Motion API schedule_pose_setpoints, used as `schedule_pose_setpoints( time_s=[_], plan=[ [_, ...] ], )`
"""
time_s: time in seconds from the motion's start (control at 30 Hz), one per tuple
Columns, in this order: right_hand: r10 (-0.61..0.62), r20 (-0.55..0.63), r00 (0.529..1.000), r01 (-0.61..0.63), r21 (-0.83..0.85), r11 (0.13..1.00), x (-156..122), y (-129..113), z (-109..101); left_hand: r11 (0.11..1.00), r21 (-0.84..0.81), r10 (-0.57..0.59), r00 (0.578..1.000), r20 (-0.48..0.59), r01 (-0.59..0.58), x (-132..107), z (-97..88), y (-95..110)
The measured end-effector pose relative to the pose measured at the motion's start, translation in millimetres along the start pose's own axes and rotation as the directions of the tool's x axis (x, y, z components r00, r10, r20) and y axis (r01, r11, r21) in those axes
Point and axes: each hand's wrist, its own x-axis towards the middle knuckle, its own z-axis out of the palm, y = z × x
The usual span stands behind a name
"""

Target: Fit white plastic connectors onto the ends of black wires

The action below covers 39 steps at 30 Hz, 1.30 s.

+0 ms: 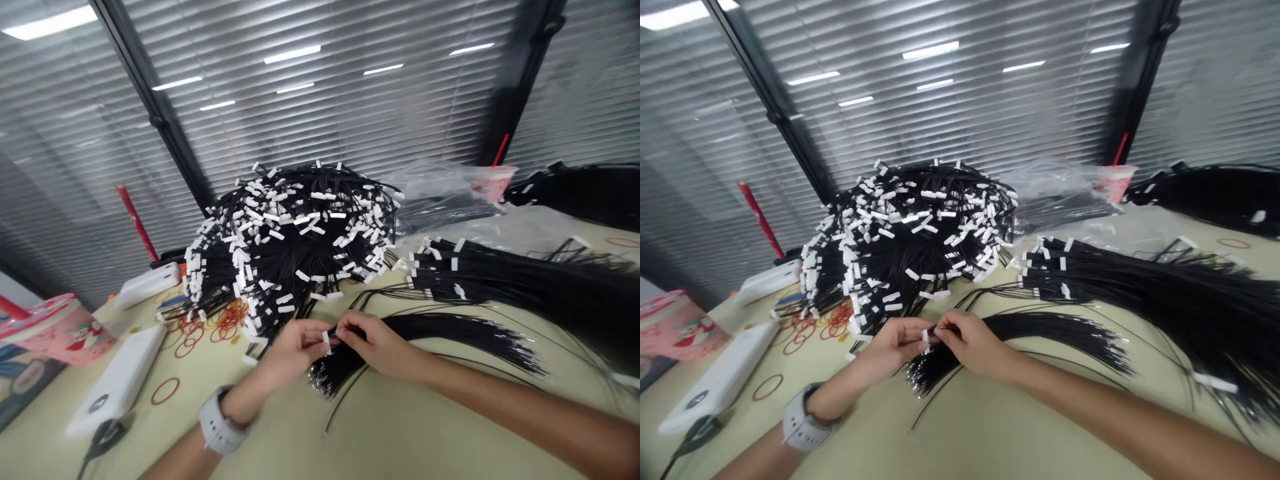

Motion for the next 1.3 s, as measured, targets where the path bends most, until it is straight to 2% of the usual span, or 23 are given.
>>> schedule_pose_setpoints(
  time_s=[0.17,0.27,0.43,0.57,0.8,1.07,1.17,1.3],
  plan=[
    [0.006,0.010,1.000,-0.007,0.054,0.999,-1,6,0,0.993,0.097,0.071,0.997,0.006,-0.071,-1,4.5,-3],
    [0.022,0.027,0.999,-0.025,0.086,0.996,-3,7,-1,0.968,0.210,0.125,0.989,0.075,-0.138,-3,8.5,-2],
    [0.048,0.039,0.998,-0.051,0.075,0.996,-3,6,-3,0.929,0.314,0.170,0.979,0.108,-0.196,-5,10.4,0],
    [0.022,0.032,0.999,-0.024,0.042,0.999,-3,7,-4,0.923,0.331,0.175,0.980,0.097,-0.197,-3,10.3,-2],
    [-0.054,0.036,0.998,0.059,-0.135,0.989,-6,9,-2,0.943,0.291,0.160,0.987,0.023,-0.160,0,11.7,-5],
    [-0.049,0.039,0.998,0.052,-0.076,0.996,-4,10,-2,0.934,0.293,0.189,0.979,0.080,-0.204,-2,11.0,-3],
    [-0.046,0.063,0.997,0.049,-0.048,0.998,-3,11,-2,0.944,0.286,0.153,0.986,0.066,-0.166,-3,11.7,-2],
    [-0.082,0.045,0.996,0.086,-0.093,0.992,-4,13,0,0.942,0.314,0.117,0.993,0.031,-0.121,-2,12.0,-3]
  ],
)
